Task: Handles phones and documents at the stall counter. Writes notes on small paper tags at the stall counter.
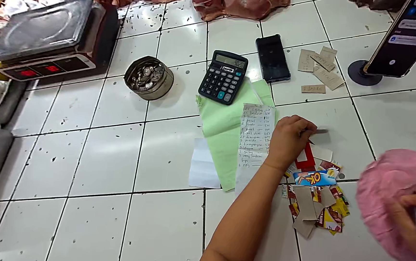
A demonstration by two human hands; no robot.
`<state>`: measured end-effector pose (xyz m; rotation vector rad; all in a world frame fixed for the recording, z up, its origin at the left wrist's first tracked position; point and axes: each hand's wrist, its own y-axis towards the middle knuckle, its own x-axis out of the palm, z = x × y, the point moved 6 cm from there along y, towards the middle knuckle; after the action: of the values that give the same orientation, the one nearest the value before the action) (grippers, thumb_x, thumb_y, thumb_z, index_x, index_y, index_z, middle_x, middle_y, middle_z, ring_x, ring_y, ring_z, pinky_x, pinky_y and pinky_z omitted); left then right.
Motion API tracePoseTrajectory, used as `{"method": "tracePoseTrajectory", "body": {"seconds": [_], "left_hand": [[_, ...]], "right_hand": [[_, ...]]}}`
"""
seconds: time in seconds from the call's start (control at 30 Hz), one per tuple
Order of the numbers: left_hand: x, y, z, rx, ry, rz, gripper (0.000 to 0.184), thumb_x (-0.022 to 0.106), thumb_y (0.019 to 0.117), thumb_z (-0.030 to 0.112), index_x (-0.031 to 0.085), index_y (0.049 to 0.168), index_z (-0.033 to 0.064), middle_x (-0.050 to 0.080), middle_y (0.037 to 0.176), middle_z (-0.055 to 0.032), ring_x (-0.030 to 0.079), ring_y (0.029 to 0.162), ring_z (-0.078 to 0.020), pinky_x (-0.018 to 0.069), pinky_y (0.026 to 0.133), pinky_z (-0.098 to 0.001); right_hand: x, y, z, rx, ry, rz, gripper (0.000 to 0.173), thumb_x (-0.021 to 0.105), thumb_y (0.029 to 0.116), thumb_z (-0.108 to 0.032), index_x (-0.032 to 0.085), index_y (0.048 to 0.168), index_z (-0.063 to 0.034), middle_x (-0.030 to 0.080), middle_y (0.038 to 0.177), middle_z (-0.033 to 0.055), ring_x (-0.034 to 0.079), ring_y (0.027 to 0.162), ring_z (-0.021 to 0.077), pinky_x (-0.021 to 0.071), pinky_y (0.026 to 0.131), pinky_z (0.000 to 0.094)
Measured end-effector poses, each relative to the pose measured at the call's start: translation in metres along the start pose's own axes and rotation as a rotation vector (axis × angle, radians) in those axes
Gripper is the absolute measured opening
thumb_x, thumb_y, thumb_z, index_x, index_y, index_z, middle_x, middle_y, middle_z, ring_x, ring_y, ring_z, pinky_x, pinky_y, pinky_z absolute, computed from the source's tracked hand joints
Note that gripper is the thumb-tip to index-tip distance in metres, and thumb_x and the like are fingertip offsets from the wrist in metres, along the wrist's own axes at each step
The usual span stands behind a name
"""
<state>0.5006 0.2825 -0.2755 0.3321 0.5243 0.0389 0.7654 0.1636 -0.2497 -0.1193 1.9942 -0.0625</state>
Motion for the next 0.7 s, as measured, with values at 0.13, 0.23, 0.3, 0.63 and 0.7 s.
{"method": "tracePoseTrajectory", "body": {"seconds": [0.13, 0.23, 0.3, 0.63, 0.7], "left_hand": [[0.007, -0.002, 0.0, 0.028, 0.131, -0.103, 0.009, 0.079, 0.087, 0.013, 0.082, 0.096, 0.0114, 0.074, 0.101, -0.0071, 0.066, 0.103, -0.0254, 0.053, 0.092, -0.0429], [0.013, -0.004, 0.0, 0.035, 0.183, -0.165, 0.021, 0.08, 0.0875, 0.028, 0.082, 0.103, 0.0139, 0.072, 0.112, -0.0074, 0.064, 0.11, -0.028, 0.0523, 0.094, -0.0471], [0.014, -0.004, -0.001, 0.027, 0.185, -0.162, 0.032, 0.081, 0.0863, 0.03, 0.079, 0.112, 0.012, 0.071, 0.115, -0.0093, 0.064, 0.111, -0.0298, 0.0522, 0.094, -0.0492], [0.01, -0.004, -0.003, -0.019, 0.16, -0.105, 0.08, 0.081, 0.0851, 0.019, 0.042, 0.154, 0.0033, 0.071, 0.103, -0.0089, 0.064, 0.1, -0.0293, 0.0517, 0.09, -0.0482], [0.009, -0.003, -0.004, -0.025, 0.159, -0.103, 0.077, 0.08, 0.087, 0.017, 0.043, 0.153, 0.0045, 0.071, 0.103, -0.0083, 0.064, 0.1, -0.0283, 0.0517, 0.09, -0.047]], "right_hand": [[-0.01, 0.024, -0.032, -0.121, 0.226, -0.004, 0.051, 0.035, 0.1111, -0.029, 0.069, 0.101, 0.0074, 0.069, 0.083, 0.0176, 0.067, 0.072, 0.0241, 0.0545, 0.065, 0.0434], [-0.023, 0.082, -0.049, -0.173, 0.622, 0.127, 0.028, 0.04, 0.1068, -0.024, 0.057, 0.116, -0.0034, 0.066, 0.083, -0.0082, 0.063, 0.073, -0.0031, 0.0553, 0.07, 0.0184], [-0.024, 0.12, -0.063, -0.18, 0.85, 0.146, 0.019, 0.049, 0.0988, -0.013, 0.05, 0.117, -0.0098, 0.069, 0.086, -0.0097, 0.066, 0.074, -0.001, 0.0578, 0.071, 0.0209], [0.049, 0.165, -0.081, -0.14, 1.221, 0.095, 0.018, 0.048, 0.0918, -0.003, 0.053, 0.08, -0.0152, 0.063, 0.069, -0.0053, 0.054, 0.053, -0.0014, 0.0444, 0.049, 0.0126], [0.045, 0.168, -0.082, -0.171, 0.958, 0.153, 0.005, 0.054, 0.0967, -0.007, 0.055, 0.093, -0.0102, 0.062, 0.074, -0.0027, 0.053, 0.057, -0.0001, 0.0437, 0.052, 0.0148]]}}
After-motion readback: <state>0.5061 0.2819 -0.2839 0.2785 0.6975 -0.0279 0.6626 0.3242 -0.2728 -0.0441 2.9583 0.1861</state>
